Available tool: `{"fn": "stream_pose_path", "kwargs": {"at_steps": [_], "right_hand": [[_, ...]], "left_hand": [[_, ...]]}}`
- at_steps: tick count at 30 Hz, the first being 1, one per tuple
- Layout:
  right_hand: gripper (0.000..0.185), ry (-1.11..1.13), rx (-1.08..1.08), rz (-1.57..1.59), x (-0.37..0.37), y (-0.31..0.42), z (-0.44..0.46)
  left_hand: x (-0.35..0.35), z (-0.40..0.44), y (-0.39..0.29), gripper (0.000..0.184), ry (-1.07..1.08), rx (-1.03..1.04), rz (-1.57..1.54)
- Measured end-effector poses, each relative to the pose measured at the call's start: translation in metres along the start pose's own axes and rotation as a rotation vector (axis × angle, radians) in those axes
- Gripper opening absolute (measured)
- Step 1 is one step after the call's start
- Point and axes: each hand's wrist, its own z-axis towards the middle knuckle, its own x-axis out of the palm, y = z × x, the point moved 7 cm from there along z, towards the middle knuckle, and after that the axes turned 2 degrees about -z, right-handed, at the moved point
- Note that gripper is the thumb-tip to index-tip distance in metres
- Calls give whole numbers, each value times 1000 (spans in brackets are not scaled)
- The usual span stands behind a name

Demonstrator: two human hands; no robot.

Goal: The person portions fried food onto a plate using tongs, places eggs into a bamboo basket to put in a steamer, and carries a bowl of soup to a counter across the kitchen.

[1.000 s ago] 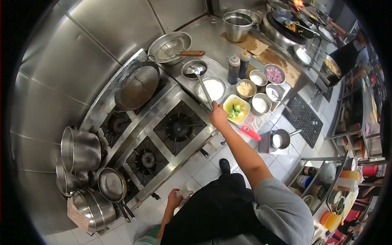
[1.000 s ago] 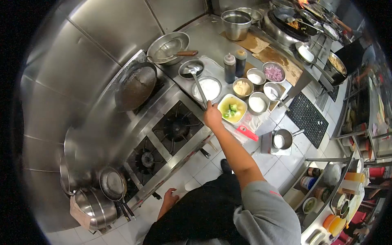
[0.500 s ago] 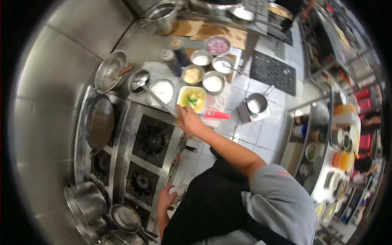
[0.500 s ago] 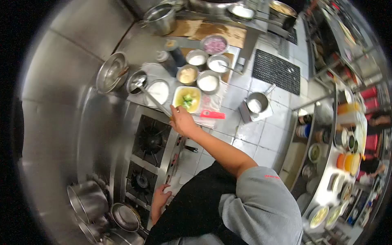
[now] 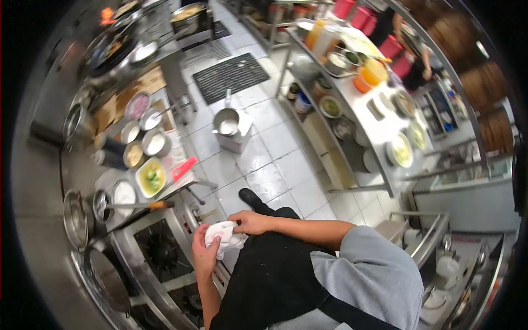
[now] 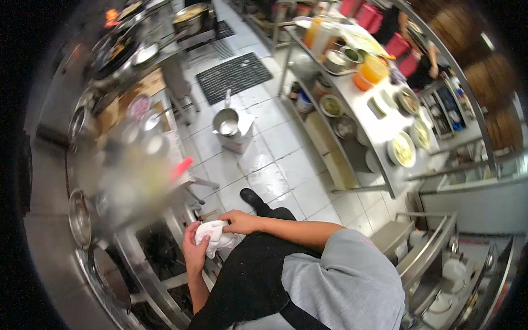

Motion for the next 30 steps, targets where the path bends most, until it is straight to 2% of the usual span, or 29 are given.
{"fn": "stream_pose_path", "kwargs": {"at_steps": [3, 5, 6, 8, 10, 11, 14, 15, 16, 19, 20, 21, 22, 23, 24, 25, 26, 28, 30], "right_hand": [[27, -158, 69, 261, -18, -18, -44], [27, -215, 38, 350, -28, -27, -67], [27, -285, 33, 293, -36, -29, -80], [26, -400, 29, 174, -51, -30, -103], [29, -471, 111, 88, -71, -28, -132], [30, -492, 121, 16, -83, -23, -147], [33, -592, 63, -214, -106, -51, -181], [33, -592, 63, -266, -113, -60, -190], [33, -572, 44, -320, -120, -68, -196], [32, -420, 204, -62, -140, -85, -216], [33, -345, 259, -9, -145, -88, -219], [33, -309, 174, -121, -152, -73, -220], [33, -272, 171, -196, -155, -87, -218], [30, -208, 203, -289, -160, -91, -217], [27, -128, 236, -155, -160, -85, -214], [23, -73, 217, -136, -159, -71, -209], [19, 20, 229, -49, -156, -84, -201], [20, 241, 241, 52, -142, -76, -189], [21, 338, 217, 0, -134, -80, -176]], "left_hand": [[40, 9, 6, 53, 100, 88, 118], [75, 10, 15, 53, 182, -5, 115], [88, 12, 22, 53, 209, -51, 116], [101, 26, 40, 43, 285, -9, 137], [115, 31, 39, 35, 297, -32, 200], [123, 34, 33, 26, 273, 2, 183], [145, 44, 20, 24, 219, 85, 391], [161, 40, 3, 25, 262, 200, 457], [170, 42, 12, 25, 276, 229, 462], [195, 29, 32, 25, 222, 239, 398], [203, 19, 40, 27, 206, 136, 333], [207, 9, 48, 27, 179, 77, 327], [207, -3, 56, 29, 136, 200, 399], [207, -21, 54, 33, 58, 139, 451], [205, -41, 40, 38, 36, 41, 577], [202, -58, 42, 38, -3, 106, 585], [200, -73, 53, 35, 23, 33, 605], [197, -99, 76, 31, -90, 63, 627], [196, -131, 73, 30, -184, 46, 426]]}}
